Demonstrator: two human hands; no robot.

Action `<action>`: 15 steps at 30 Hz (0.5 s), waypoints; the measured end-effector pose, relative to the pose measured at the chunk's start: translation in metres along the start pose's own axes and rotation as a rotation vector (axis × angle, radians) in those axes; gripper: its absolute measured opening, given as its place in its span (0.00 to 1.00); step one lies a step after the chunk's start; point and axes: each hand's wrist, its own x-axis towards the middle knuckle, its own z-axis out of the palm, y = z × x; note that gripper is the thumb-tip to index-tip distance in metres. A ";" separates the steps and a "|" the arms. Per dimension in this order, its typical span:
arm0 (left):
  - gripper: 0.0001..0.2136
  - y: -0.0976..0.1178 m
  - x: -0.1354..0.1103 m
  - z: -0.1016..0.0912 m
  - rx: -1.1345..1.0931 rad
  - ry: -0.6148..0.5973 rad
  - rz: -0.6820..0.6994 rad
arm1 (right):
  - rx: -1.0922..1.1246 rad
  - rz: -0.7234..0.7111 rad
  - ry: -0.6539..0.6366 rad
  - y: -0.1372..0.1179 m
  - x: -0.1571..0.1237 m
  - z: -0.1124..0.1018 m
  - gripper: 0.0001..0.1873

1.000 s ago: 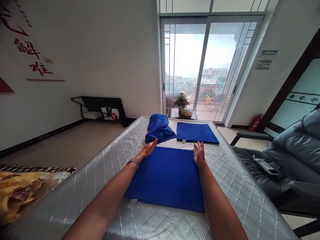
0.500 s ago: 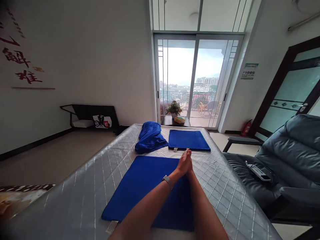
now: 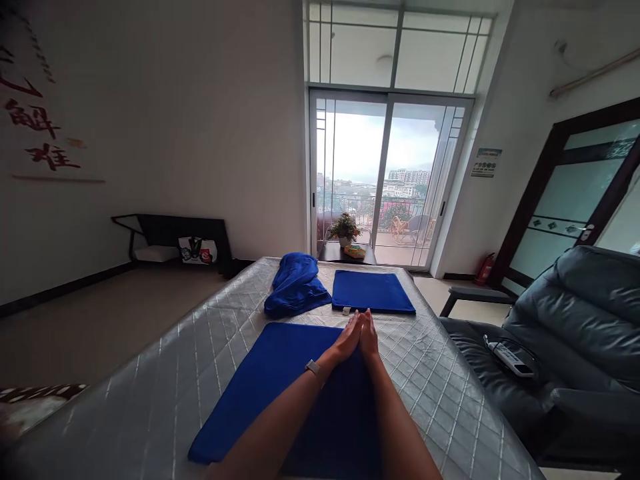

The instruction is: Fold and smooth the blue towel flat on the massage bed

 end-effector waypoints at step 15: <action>0.44 -0.072 -0.073 -0.168 0.553 0.097 -0.123 | -0.032 0.029 0.080 -0.006 -0.001 0.000 0.41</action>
